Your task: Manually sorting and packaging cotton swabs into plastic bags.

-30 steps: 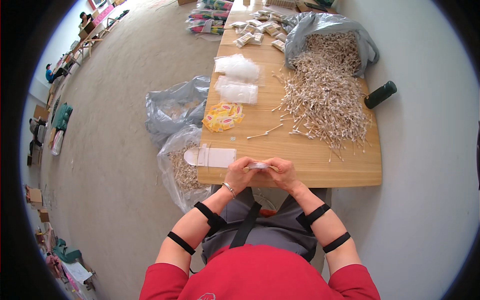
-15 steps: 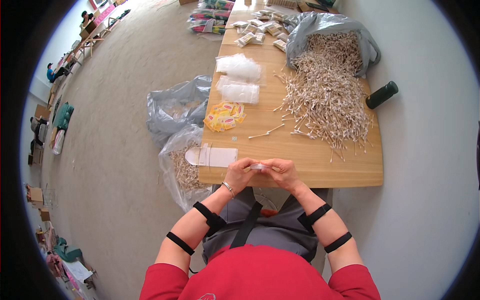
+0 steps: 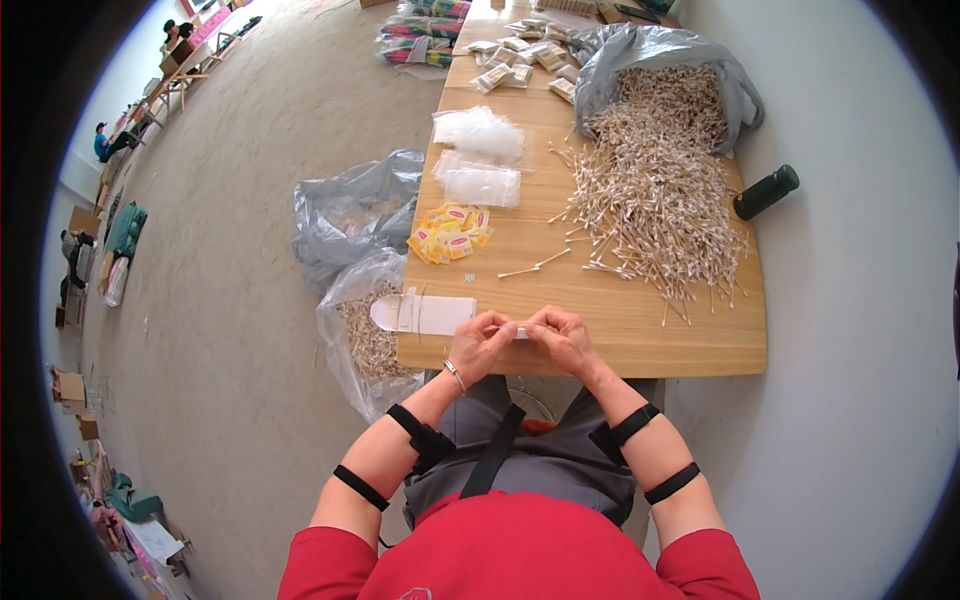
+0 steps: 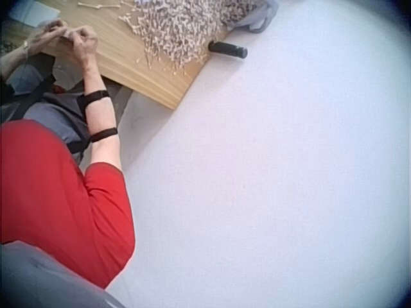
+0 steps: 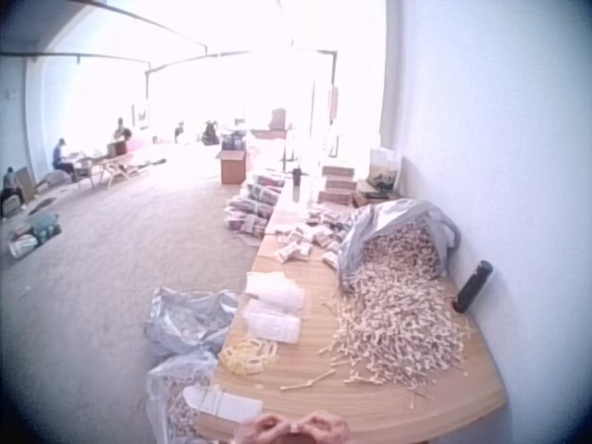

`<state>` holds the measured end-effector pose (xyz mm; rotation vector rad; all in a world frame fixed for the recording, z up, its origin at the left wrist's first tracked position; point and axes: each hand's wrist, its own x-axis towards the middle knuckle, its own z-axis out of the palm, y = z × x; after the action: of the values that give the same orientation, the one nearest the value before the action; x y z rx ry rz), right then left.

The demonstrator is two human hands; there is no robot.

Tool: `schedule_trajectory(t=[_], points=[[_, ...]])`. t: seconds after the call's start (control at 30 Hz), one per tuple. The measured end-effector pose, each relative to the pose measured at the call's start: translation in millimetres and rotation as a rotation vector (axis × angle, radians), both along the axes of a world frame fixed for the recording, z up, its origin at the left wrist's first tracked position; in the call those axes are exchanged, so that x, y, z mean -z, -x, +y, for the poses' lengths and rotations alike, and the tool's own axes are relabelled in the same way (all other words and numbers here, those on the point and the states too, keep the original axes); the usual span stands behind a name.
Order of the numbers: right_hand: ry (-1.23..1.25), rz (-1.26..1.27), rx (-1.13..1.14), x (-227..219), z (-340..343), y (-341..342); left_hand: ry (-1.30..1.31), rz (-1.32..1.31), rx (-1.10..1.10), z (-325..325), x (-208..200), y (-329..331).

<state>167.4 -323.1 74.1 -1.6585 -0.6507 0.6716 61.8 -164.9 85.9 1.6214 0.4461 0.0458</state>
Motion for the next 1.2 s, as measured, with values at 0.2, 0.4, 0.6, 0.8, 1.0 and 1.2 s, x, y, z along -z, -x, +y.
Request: schedule_trajectory(t=[0.2, 0.4, 0.6, 0.8, 1.0, 1.2], points=[[-0.004, -0.208, 0.029, -3, 4, 5, -0.099, -0.143, -0.031, -1, 9, -1], [-0.048, -1.015, -0.006, -12, -1, 4, -0.836, -0.616, 0.047, 6, 2, -1], [0.056, -1.390, -0.034, -26, -3, 9, -1.148, -0.662, 0.040, 5, -4, 9], [0.082, -1.456, -0.026, -25, -6, 10, -1.162, -0.629, 0.001, 0, -4, 10], [0.108, -1.443, 0.000, -23, -5, 14, -1.129, -0.641, 0.025, 1, -4, 9], [0.092, -1.040, 0.008, -33, -1, 13, -0.601, -0.383, -0.093, 2, 1, 5]])
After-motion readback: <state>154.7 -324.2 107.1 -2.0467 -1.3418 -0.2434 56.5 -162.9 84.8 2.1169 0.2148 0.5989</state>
